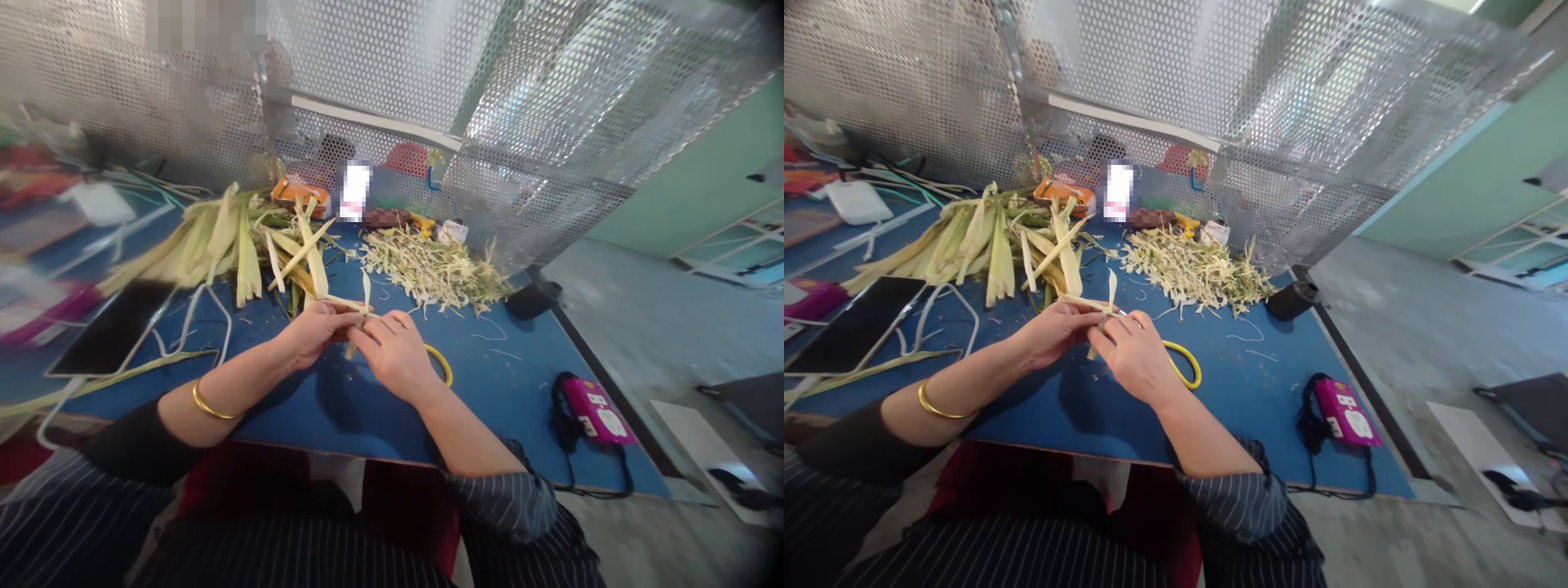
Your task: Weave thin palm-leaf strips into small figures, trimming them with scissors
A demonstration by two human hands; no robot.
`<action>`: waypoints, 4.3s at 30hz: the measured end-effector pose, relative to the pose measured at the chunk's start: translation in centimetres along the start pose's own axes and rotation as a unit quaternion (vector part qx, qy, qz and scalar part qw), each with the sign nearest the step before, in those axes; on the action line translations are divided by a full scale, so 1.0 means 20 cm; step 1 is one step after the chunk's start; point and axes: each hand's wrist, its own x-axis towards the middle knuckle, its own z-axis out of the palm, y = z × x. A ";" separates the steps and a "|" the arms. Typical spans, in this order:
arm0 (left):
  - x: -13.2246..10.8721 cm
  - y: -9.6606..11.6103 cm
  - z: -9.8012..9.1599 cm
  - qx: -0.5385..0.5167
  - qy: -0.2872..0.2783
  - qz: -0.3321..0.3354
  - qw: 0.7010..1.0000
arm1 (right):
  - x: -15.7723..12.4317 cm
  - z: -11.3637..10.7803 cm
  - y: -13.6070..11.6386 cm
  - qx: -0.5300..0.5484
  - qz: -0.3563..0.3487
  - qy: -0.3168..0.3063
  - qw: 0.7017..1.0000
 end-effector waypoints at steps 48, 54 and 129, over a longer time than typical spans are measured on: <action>-0.04 -0.04 0.05 0.235 -0.029 0.028 0.971 | -0.01 0.12 0.02 0.566 0.481 0.144 0.654; -0.05 -0.02 0.05 0.187 -0.024 0.024 0.982 | 0.00 0.11 0.04 0.551 0.476 0.159 0.666; -0.03 0.00 -0.01 0.017 -0.058 0.004 0.998 | -0.02 0.04 0.10 0.298 0.205 0.051 0.931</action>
